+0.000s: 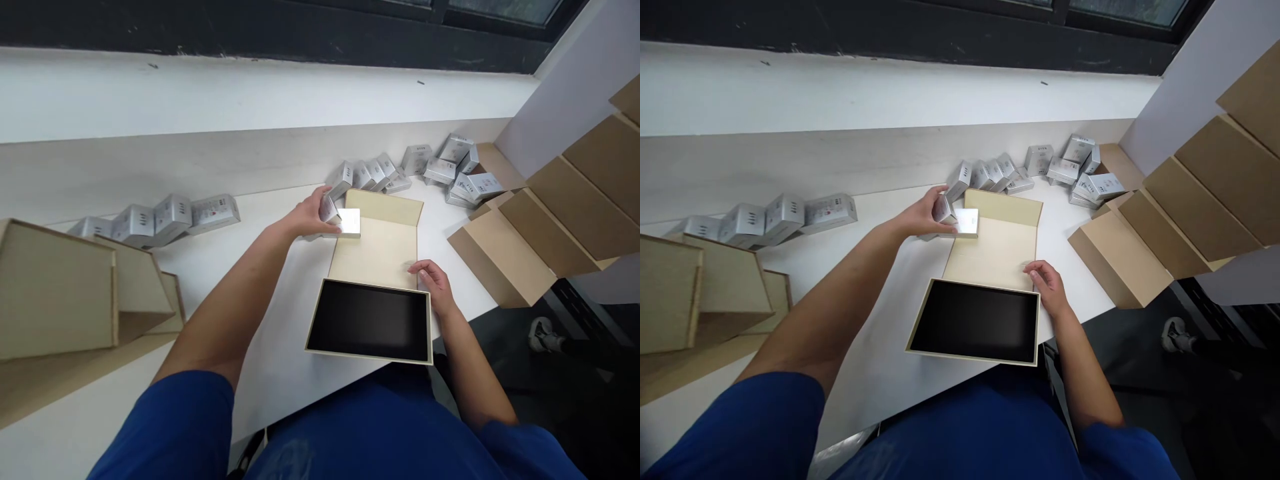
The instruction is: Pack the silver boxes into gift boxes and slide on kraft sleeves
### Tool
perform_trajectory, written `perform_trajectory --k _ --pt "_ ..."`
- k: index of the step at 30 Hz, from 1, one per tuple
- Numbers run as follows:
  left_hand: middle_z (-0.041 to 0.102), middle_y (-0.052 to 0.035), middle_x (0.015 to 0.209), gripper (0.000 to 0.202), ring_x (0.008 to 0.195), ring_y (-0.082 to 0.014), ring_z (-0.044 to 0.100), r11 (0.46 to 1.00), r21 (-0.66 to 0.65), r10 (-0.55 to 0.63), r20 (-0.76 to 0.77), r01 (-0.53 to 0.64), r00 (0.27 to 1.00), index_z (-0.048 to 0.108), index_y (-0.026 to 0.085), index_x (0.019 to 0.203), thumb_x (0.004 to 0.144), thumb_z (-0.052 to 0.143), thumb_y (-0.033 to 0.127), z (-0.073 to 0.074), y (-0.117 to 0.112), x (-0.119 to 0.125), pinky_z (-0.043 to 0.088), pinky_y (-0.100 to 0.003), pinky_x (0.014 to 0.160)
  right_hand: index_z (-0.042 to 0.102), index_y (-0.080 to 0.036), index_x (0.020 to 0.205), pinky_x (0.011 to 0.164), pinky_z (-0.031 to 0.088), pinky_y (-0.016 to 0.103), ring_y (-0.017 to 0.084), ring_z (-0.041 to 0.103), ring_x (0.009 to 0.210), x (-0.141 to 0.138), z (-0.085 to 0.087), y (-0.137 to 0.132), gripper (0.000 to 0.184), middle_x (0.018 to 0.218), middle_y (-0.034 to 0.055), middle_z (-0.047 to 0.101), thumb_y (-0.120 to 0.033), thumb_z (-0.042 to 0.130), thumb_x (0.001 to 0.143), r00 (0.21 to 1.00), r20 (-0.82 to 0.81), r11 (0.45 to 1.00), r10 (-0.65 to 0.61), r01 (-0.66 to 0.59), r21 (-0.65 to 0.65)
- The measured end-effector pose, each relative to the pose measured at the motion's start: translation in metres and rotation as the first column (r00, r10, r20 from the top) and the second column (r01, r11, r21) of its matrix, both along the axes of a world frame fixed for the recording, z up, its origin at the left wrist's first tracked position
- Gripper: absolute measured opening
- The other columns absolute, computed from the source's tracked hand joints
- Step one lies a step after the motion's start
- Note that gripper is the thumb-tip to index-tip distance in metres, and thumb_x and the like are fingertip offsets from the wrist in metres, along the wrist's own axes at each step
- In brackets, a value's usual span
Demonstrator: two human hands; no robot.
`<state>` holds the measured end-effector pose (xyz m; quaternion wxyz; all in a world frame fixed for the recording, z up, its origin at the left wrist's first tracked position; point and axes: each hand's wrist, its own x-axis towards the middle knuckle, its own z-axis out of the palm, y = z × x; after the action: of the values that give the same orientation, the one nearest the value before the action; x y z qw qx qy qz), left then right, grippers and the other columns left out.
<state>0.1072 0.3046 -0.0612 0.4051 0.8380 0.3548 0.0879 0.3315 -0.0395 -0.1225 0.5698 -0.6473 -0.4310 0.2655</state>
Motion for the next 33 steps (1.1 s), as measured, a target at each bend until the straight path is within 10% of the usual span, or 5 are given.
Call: perform_trajectory --k 7,16,22,27,33 --pt "0.057 -0.0179 0.153 0.132 0.135 -0.0399 0.06 0.996 0.025 -0.079 -0.195 0.086 0.978 0.029 0.025 0.17 0.061 0.093 0.063 0.006 -0.008 -0.007 0.052 -0.052 0.113 0.074 -0.026 0.098 0.098 0.054 0.042 0.025 0.07 0.099 0.001 0.0 0.001 0.046 0.097 0.0052 0.076 -0.071 0.066 0.096 1.0 0.016 1.0 0.011 -0.01 -0.012" --pt "0.062 -0.0124 0.148 0.124 0.125 -0.0408 0.066 0.964 0.261 0.152 -0.368 -0.055 0.917 0.027 0.036 0.169 0.067 0.09 0.065 0.074 -0.017 -0.039 0.055 -0.047 0.1 0.075 -0.027 0.098 0.101 0.05 0.042 0.026 0.069 0.101 0.0 0.004 0.001 0.048 0.098 0.0044 0.076 -0.072 0.06 0.099 0.998 0.046 0.998 0.04 -0.038 -0.042" --pt "0.063 -0.0152 0.147 0.122 0.135 -0.0427 0.057 0.903 0.238 -0.191 -0.52 0.357 0.832 0.037 0.029 0.166 0.061 0.092 0.056 0.045 -0.016 0.023 0.046 -0.052 0.116 0.075 -0.026 0.098 0.1 0.05 0.042 0.026 0.07 0.101 0.0 0.003 0.002 0.045 0.098 0.0041 0.077 -0.068 0.058 0.101 0.997 0.058 0.998 0.057 -0.055 -0.038" --pt "0.062 -0.0186 0.146 0.103 0.13 -0.039 0.06 0.895 0.227 -0.201 -0.562 0.384 0.802 0.045 0.022 0.154 0.063 0.087 0.047 0.03 -0.014 0.03 0.051 -0.05 0.108 0.075 -0.026 0.097 0.101 0.048 0.042 0.026 0.07 0.101 0.002 0.0 0.002 0.033 0.101 0.004 0.078 -0.054 0.059 0.101 0.995 0.071 0.997 0.072 -0.07 -0.033" --pt "0.068 -0.0147 0.128 0.085 0.115 -0.0399 0.066 0.939 0.182 -0.179 -0.465 0.291 0.867 0.055 0.023 0.138 0.059 0.083 0.037 0.056 -0.027 0.016 0.056 -0.049 0.095 0.075 -0.027 0.097 0.1 0.048 0.044 0.025 0.066 0.1 0.006 -0.01 0.002 0.02 0.099 0.0022 0.076 -0.029 0.062 0.082 0.997 0.048 0.997 0.066 -0.065 -0.033"
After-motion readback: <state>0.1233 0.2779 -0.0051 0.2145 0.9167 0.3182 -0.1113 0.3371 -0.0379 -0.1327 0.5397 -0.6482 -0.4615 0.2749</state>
